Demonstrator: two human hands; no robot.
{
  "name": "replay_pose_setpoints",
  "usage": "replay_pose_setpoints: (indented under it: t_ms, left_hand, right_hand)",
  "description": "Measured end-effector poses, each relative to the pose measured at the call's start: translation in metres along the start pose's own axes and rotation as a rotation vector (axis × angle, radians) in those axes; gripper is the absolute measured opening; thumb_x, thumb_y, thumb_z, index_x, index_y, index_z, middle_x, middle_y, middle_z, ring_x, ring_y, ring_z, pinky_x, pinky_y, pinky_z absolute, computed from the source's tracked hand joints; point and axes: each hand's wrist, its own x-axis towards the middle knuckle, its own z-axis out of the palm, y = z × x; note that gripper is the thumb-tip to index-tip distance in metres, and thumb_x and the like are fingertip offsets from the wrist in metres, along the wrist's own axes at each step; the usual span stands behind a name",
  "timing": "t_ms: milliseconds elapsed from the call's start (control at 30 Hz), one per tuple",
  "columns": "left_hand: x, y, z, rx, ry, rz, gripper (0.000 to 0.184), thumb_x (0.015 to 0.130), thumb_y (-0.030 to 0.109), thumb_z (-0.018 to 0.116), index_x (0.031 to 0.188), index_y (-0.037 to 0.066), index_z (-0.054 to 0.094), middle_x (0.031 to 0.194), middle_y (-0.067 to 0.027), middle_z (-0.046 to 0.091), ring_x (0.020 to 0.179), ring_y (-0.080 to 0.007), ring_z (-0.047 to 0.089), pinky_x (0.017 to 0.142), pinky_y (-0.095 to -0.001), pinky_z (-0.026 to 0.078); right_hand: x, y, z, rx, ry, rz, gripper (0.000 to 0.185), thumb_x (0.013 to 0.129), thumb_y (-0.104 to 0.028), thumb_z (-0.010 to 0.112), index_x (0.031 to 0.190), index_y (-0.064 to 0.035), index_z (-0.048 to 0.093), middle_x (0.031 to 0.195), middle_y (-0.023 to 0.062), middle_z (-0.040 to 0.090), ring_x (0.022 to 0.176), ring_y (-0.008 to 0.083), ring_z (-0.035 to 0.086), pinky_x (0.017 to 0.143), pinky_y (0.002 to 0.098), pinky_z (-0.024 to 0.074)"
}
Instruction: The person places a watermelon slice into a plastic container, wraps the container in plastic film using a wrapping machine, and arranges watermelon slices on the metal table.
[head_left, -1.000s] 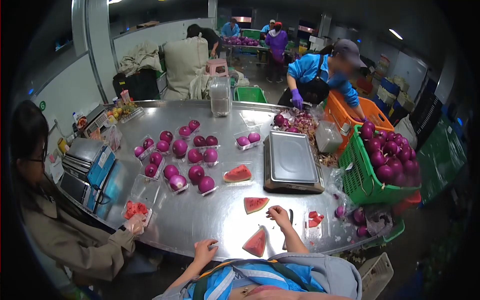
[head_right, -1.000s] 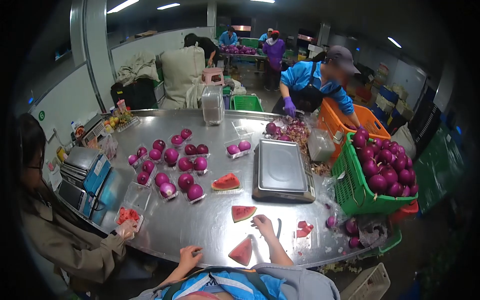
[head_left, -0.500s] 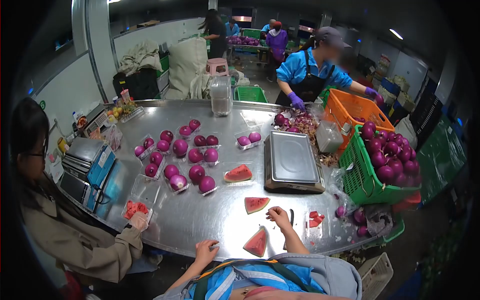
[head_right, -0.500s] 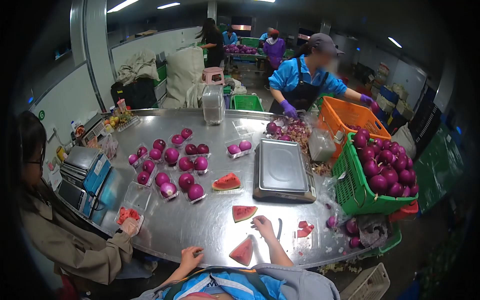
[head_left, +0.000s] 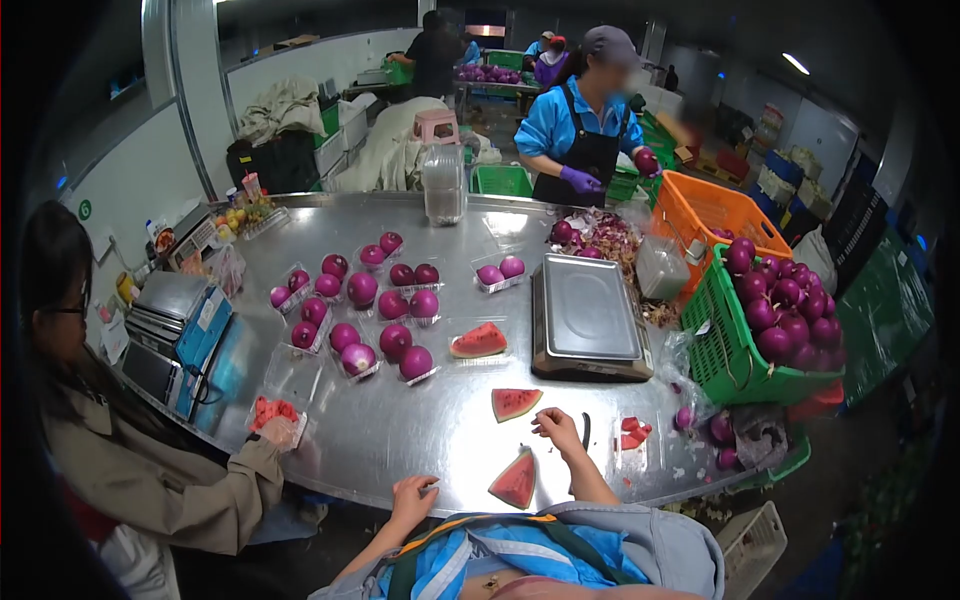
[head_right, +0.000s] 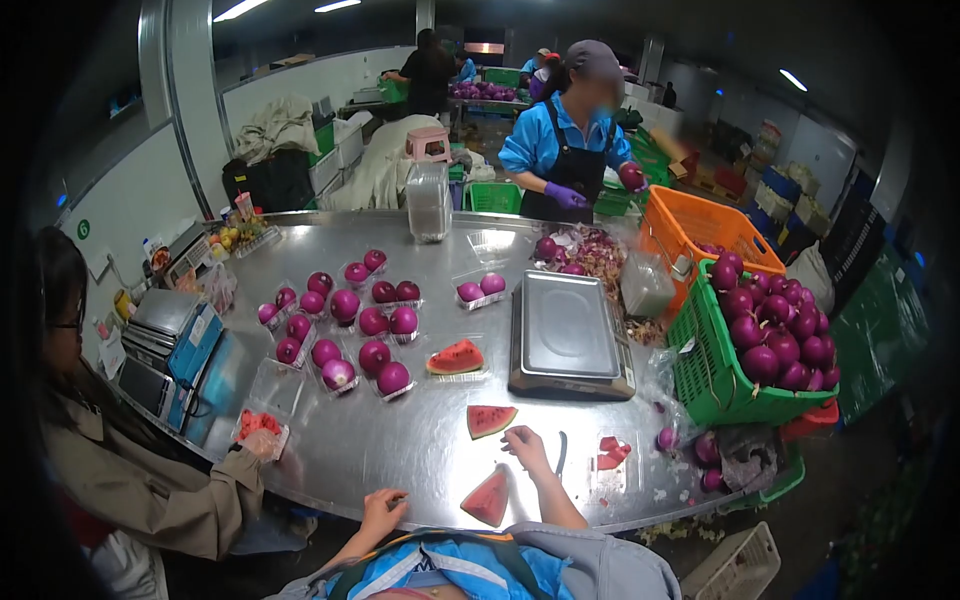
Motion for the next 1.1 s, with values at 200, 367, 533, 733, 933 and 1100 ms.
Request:
replay_pose_setpoints:
  t_ms: [200,367,533,733,933,1100]
  left_hand:
    - [0.001,0.001,-0.001,-0.008,-0.009,-0.004,0.020,0.071,0.018,0.063,0.090,0.012,0.064,0.086,-0.0055,0.062,0.082,-0.0217,0.056,0.081,-0.0358,0.034]
    - [0.002,0.002,0.001,-0.004,-0.001,0.006,0.019,0.072,0.018,0.063,0.089,0.011,0.064,0.086,-0.0061,0.061,0.085,-0.0231,0.055,0.081,-0.0363,0.033]
    - [0.002,0.000,0.001,-0.003,-0.012,-0.005,0.020,0.072,0.017,0.062,0.090,0.010,0.063,0.090,-0.0069,0.060,0.090,-0.0240,0.053,0.083,-0.0361,0.033]
    - [0.011,-0.005,0.008,-0.035,-0.015,-0.003,0.019,0.072,0.016,0.062,0.090,0.010,0.063,0.089,-0.0071,0.060,0.090,-0.0244,0.054,0.083,-0.0365,0.034]
    - [0.031,-0.008,0.015,-0.089,-0.046,-0.065,0.019,0.071,0.015,0.062,0.089,0.009,0.063,0.086,-0.0085,0.061,0.084,-0.0254,0.056,0.079,-0.0371,0.037]
    - [0.039,-0.016,0.012,-0.109,0.000,-0.107,0.019,0.071,0.014,0.062,0.089,0.008,0.063,0.085,-0.0093,0.061,0.084,-0.0268,0.056,0.078,-0.0381,0.039]
  right_hand:
    - [0.001,0.001,0.000,-0.010,-0.005,0.026,0.016,0.085,-0.018,0.054,0.091,-0.0024,0.055,0.082,0.0057,0.062,0.070,0.0118,0.059,0.061,0.0217,0.0453]
    - [0.000,-0.003,0.000,-0.025,-0.004,0.028,0.018,0.085,-0.019,0.054,0.091,-0.0023,0.055,0.083,0.0056,0.062,0.072,0.0122,0.059,0.064,0.0225,0.0444]
    - [0.006,-0.003,-0.001,-0.018,-0.021,0.049,0.019,0.086,-0.020,0.054,0.093,-0.0029,0.055,0.084,0.0054,0.062,0.073,0.0124,0.060,0.064,0.0227,0.0445]
    - [0.061,-0.009,0.010,-0.078,0.042,-0.004,0.026,0.085,-0.020,0.054,0.105,-0.0030,0.052,0.095,0.0079,0.060,0.077,0.0145,0.061,0.063,0.0251,0.0460]
    - [0.163,0.039,0.032,-0.285,0.128,-0.087,0.049,0.081,-0.016,0.054,0.126,-0.0025,0.039,0.121,0.0154,0.048,0.081,0.0201,0.061,0.061,0.0296,0.0478]
    - [0.168,0.007,0.053,-0.324,0.157,-0.019,0.056,0.078,-0.015,0.057,0.128,-0.0019,0.036,0.127,0.0161,0.043,0.078,0.0196,0.059,0.069,0.0288,0.0465]
